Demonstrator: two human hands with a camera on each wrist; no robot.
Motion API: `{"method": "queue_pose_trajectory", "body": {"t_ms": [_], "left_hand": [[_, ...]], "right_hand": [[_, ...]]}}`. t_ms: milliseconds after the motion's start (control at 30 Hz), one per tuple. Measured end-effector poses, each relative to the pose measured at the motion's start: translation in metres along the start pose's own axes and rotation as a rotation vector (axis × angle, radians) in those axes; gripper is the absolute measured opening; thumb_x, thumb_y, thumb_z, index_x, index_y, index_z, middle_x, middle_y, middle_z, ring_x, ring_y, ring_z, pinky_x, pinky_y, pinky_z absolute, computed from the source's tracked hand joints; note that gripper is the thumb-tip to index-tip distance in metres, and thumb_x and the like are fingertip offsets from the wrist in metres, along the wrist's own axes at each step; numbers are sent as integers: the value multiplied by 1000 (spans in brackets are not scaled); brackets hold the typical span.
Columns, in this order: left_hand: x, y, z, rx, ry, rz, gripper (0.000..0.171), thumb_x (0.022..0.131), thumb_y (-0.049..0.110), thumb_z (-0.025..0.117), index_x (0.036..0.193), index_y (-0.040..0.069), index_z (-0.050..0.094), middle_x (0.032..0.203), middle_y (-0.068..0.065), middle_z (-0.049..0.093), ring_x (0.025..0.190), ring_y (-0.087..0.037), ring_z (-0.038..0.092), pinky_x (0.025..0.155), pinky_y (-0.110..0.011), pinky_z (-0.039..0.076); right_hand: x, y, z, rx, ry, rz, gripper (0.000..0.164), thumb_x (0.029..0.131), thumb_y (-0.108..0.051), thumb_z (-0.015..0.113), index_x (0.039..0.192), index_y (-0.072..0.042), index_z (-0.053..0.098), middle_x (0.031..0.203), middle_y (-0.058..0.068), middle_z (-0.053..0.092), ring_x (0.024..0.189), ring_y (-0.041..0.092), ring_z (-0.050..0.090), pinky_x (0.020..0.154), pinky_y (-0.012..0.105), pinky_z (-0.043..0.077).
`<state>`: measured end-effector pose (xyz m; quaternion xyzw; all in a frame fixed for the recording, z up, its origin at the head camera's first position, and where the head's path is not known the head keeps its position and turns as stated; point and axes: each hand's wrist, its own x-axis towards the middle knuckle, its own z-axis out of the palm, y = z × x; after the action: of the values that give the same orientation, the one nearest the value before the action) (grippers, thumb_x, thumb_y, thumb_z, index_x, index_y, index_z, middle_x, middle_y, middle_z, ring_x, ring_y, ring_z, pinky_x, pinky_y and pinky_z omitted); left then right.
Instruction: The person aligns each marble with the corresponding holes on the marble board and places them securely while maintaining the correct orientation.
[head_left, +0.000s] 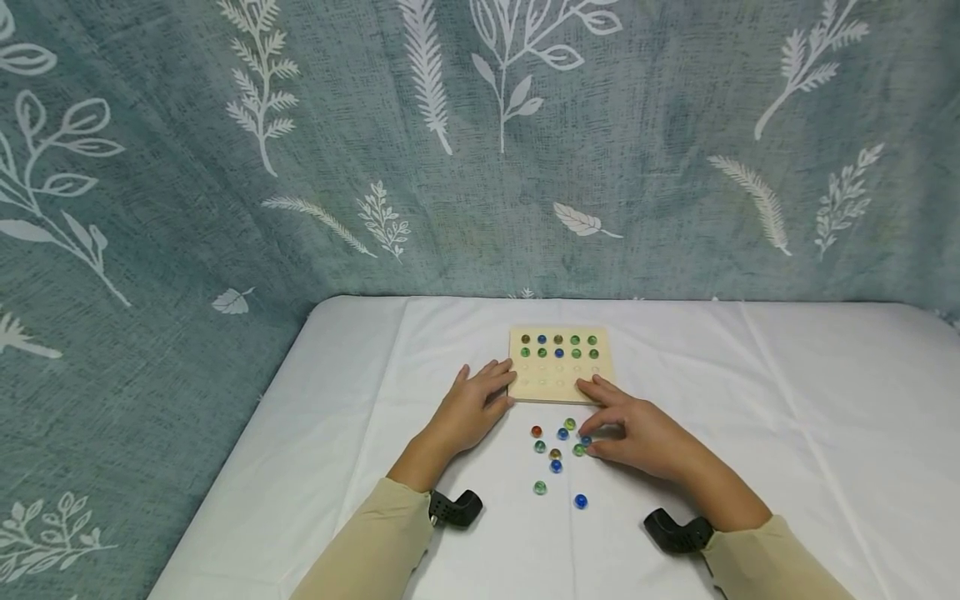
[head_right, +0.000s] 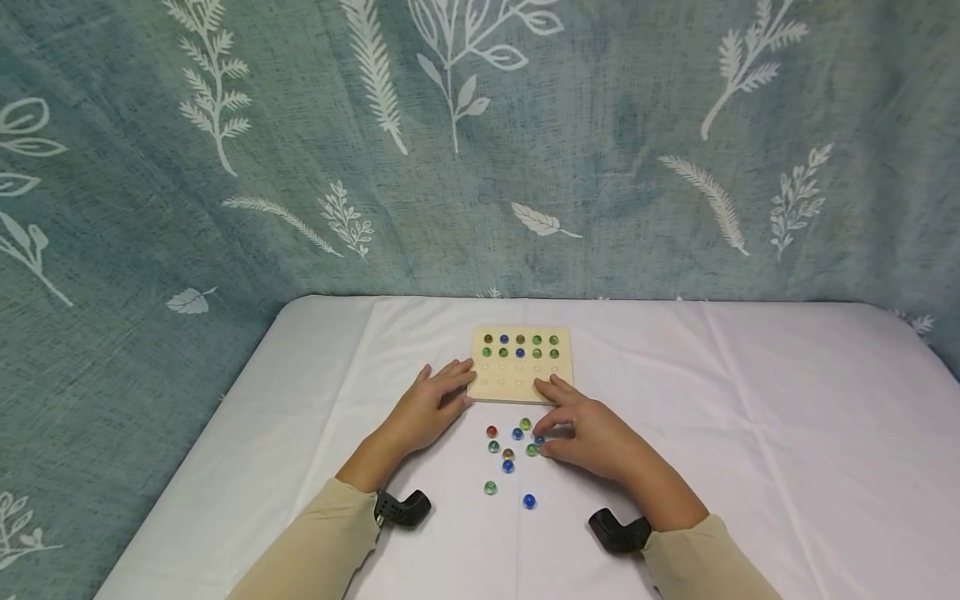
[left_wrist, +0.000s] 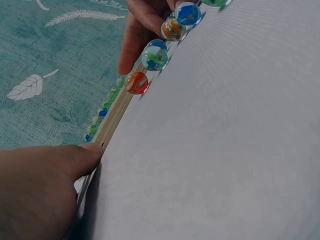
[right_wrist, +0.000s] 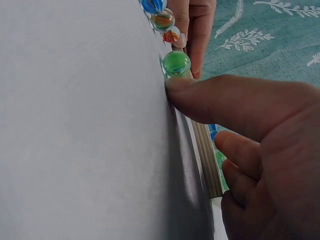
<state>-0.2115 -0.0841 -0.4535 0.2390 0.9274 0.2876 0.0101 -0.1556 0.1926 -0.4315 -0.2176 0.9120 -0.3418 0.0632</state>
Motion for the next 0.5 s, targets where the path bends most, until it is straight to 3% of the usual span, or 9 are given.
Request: {"method": "queue_pose_trajectory", "body": {"t_ms": [300, 500], "left_hand": [[1, 1, -1, 10, 12, 0, 47, 98, 30, 61, 143, 17, 54, 155, 6, 41, 146, -13, 33, 126, -46, 9], [0, 2, -1, 10, 3, -10, 46, 99, 29, 60, 143, 17, 54, 155, 6, 41, 146, -14, 34, 126, -45, 9]], "right_hand": [[0, -2, -2, -12, 40, -5, 15, 82, -19, 79, 95, -27, 77, 156, 6, 41, 149, 34, 25, 115, 58, 30], [1, 0, -7, 52, 126, 61, 11, 85, -24, 78, 95, -23, 76, 154, 3, 43, 148, 32, 27, 115, 59, 29]]}}
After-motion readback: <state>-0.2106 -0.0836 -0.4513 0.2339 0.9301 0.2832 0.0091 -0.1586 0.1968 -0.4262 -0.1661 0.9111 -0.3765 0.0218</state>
